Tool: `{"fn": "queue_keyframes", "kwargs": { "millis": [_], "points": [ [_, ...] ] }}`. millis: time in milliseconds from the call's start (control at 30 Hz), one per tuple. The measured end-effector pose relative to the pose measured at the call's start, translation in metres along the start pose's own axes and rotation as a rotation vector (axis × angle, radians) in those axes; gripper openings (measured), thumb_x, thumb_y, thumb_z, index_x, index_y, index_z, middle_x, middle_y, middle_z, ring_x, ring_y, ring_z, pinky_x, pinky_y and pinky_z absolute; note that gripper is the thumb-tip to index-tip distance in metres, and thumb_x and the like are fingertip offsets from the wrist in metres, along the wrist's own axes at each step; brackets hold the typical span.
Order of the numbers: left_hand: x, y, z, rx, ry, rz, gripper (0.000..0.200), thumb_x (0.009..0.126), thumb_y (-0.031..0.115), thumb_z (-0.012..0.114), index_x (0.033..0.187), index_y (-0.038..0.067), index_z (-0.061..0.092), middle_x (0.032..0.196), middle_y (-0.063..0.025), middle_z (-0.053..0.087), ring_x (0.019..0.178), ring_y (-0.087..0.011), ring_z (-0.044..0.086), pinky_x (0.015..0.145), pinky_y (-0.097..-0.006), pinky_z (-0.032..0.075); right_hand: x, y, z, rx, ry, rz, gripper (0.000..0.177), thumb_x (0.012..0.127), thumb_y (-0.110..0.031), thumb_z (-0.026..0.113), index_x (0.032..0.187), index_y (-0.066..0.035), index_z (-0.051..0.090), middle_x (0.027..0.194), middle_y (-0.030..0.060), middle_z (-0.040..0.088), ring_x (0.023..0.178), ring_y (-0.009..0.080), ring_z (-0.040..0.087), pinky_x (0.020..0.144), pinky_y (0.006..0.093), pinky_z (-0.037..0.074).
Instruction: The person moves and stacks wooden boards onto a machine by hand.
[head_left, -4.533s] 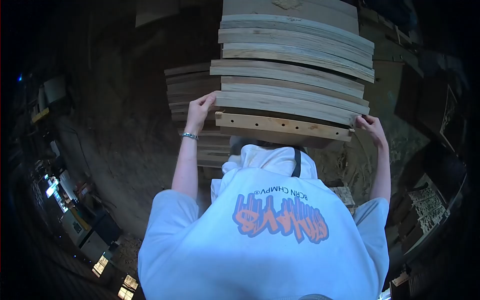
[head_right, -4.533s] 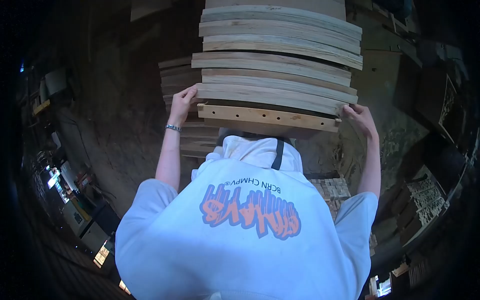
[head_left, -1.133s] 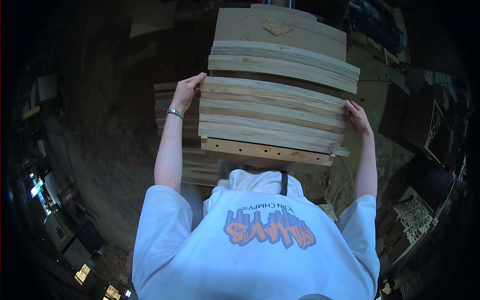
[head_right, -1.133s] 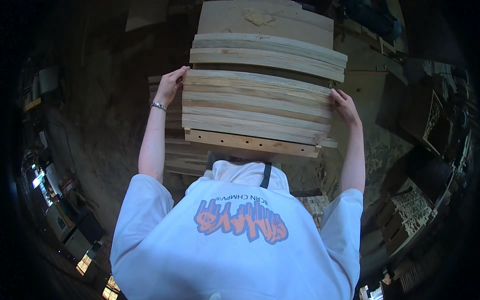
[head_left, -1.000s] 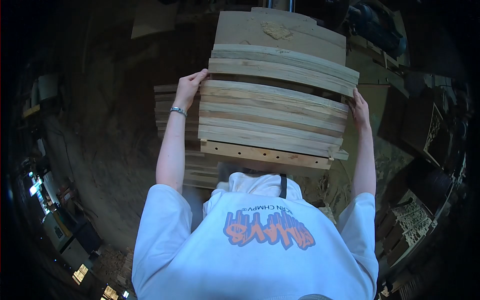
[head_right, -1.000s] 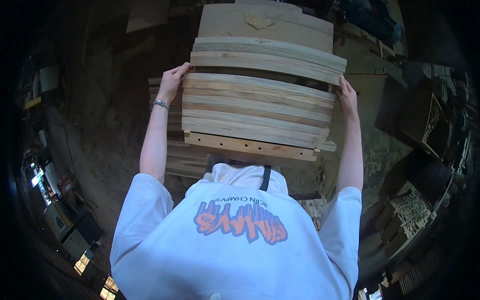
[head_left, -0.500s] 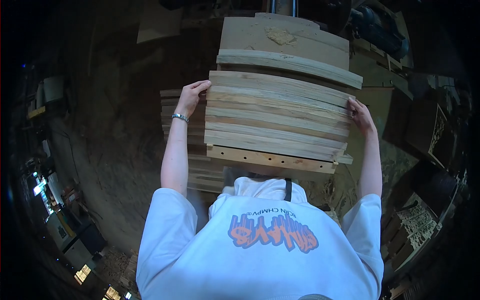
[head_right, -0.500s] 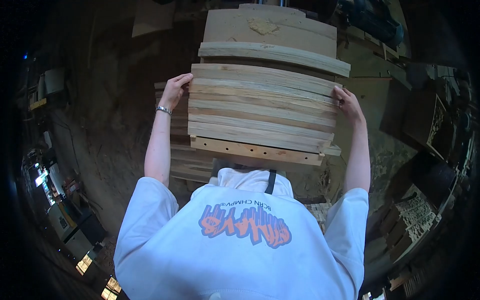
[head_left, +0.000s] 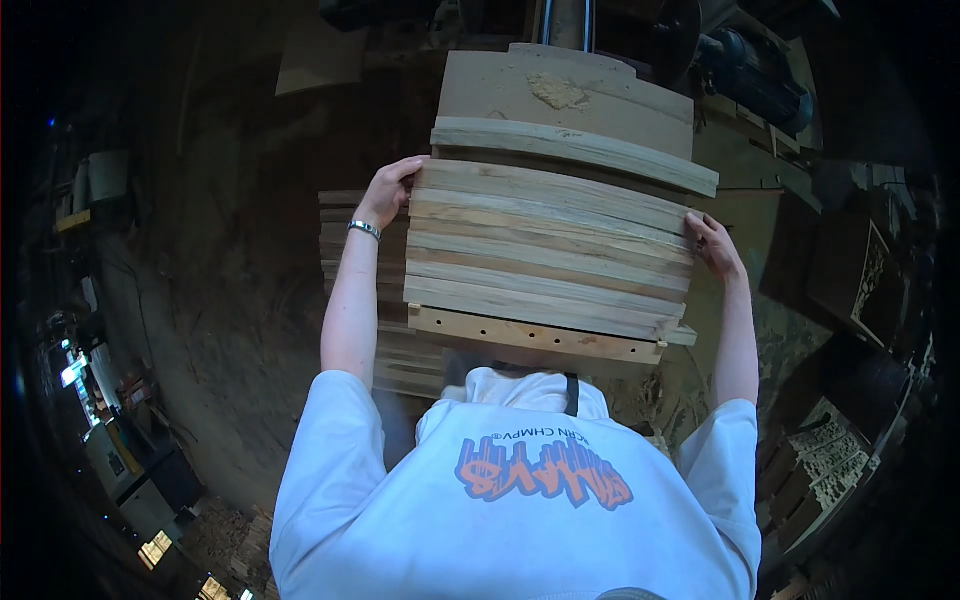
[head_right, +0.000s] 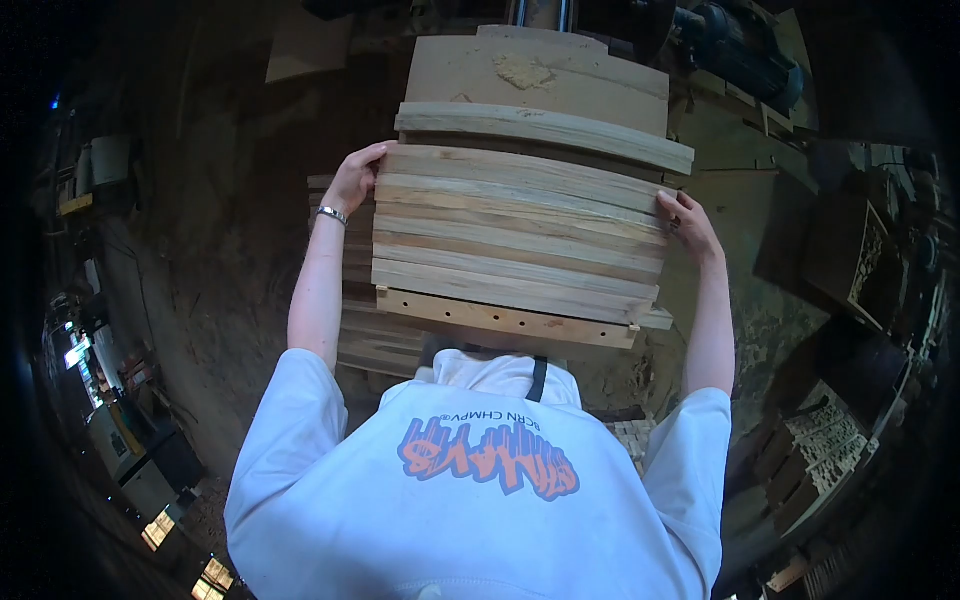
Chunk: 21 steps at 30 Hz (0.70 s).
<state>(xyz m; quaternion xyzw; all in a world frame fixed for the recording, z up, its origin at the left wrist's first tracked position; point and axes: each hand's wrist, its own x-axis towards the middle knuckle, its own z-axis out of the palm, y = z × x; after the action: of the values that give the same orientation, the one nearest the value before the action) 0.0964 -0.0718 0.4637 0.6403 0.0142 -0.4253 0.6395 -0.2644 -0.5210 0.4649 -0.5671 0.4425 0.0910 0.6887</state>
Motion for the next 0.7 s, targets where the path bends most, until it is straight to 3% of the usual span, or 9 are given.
{"fn": "queue_keyframes", "kwargs": {
  "millis": [100, 167, 200, 267, 300, 367, 500, 700],
  "points": [
    [0.004, 0.006, -0.003, 0.016, -0.038, -0.065, 0.035, 0.092, 0.027, 0.058, 0.115, 0.002, 0.064, 0.098, -0.0029, 0.065, 0.088, -0.0116, 0.058, 0.078, -0.027, 0.048, 0.003, -0.008, 0.0, -0.064, -0.004, 0.043, 0.056, 0.087, -0.042, 0.066, 0.128, -0.006, 0.054, 0.119, 0.0013, 0.057, 0.108, 0.0133, 0.052, 0.086, 0.0295, 0.042],
    [0.01, 0.012, -0.005, 0.031, -0.014, -0.153, 0.035, 0.092, 0.03, 0.059, 0.113, 0.002, 0.064, 0.099, -0.0039, 0.065, 0.087, -0.0121, 0.059, 0.078, -0.027, 0.048, 0.019, -0.006, -0.001, 0.29, 0.079, -0.102, 0.05, 0.088, -0.041, 0.065, 0.125, -0.008, 0.057, 0.116, -0.0003, 0.059, 0.104, 0.0113, 0.054, 0.084, 0.0286, 0.041],
    [0.016, 0.013, -0.002, 0.031, -0.012, -0.15, 0.035, 0.092, 0.03, 0.059, 0.113, 0.002, 0.064, 0.099, -0.0039, 0.065, 0.087, -0.0121, 0.059, 0.078, -0.027, 0.048, 0.027, -0.006, -0.004, 0.291, 0.171, -0.124, 0.047, 0.089, -0.042, 0.064, 0.122, -0.009, 0.06, 0.109, -0.0015, 0.062, 0.095, 0.0084, 0.056, 0.079, 0.0248, 0.041],
    [0.029, 0.015, 0.006, 0.022, 0.145, 0.046, 0.038, 0.092, 0.031, 0.06, 0.114, 0.001, 0.064, 0.102, -0.0053, 0.066, 0.088, -0.0127, 0.06, 0.079, -0.027, 0.049, 0.025, -0.015, 0.0, 0.221, 0.184, -0.126, 0.043, 0.09, -0.038, 0.063, 0.12, -0.006, 0.061, 0.106, -0.0002, 0.063, 0.096, 0.0084, 0.056, 0.078, 0.0227, 0.042],
    [0.034, 0.019, 0.012, 0.023, 0.145, 0.047, 0.038, 0.092, 0.031, 0.06, 0.114, 0.001, 0.064, 0.102, -0.0053, 0.066, 0.088, -0.0127, 0.06, 0.079, -0.027, 0.049, 0.021, -0.022, 0.005, 0.152, 0.201, -0.125, 0.04, 0.092, -0.035, 0.061, 0.118, -0.004, 0.062, 0.103, 0.0011, 0.064, 0.097, 0.0085, 0.057, 0.077, 0.0205, 0.042],
    [0.043, 0.024, 0.02, 0.225, 0.233, 0.113, 0.038, 0.092, 0.031, 0.062, 0.114, 0.0, 0.065, 0.106, -0.0066, 0.067, 0.094, -0.0138, 0.061, 0.083, -0.0285, 0.049, 0.021, -0.026, 0.004, 0.073, 0.15, -0.097, 0.039, 0.092, -0.035, 0.062, 0.117, -0.004, 0.062, 0.102, 0.0003, 0.064, 0.095, 0.0076, 0.057, 0.077, 0.02, 0.042],
    [0.03, 0.027, 0.017, 0.22, 0.165, 0.093, 0.036, 0.091, 0.028, 0.064, 0.114, 0.0, 0.066, 0.108, -0.0068, 0.067, 0.097, -0.0142, 0.061, 0.085, -0.0304, 0.048, 0.01, -0.031, 0.005, -0.035, 0.082, -0.02, 0.04, 0.091, -0.033, 0.063, 0.117, -0.002, 0.062, 0.102, -0.0002, 0.064, 0.091, 0.0065, 0.056, 0.077, 0.0198, 0.042],
    [0.016, 0.015, 0.012, 0.096, 0.193, 0.051, 0.034, 0.09, 0.027, 0.065, 0.114, 0.002, 0.065, 0.105, -0.0039, 0.067, 0.093, -0.0123, 0.061, 0.083, -0.0285, 0.048, -0.003, -0.016, 0.009, 0.132, 0.042, -0.057, 0.042, 0.091, -0.03, 0.064, 0.12, 0.001, 0.06, 0.104, 0.0009, 0.064, 0.092, 0.0072, 0.057, 0.079, 0.0215, 0.044]
  ]
}}
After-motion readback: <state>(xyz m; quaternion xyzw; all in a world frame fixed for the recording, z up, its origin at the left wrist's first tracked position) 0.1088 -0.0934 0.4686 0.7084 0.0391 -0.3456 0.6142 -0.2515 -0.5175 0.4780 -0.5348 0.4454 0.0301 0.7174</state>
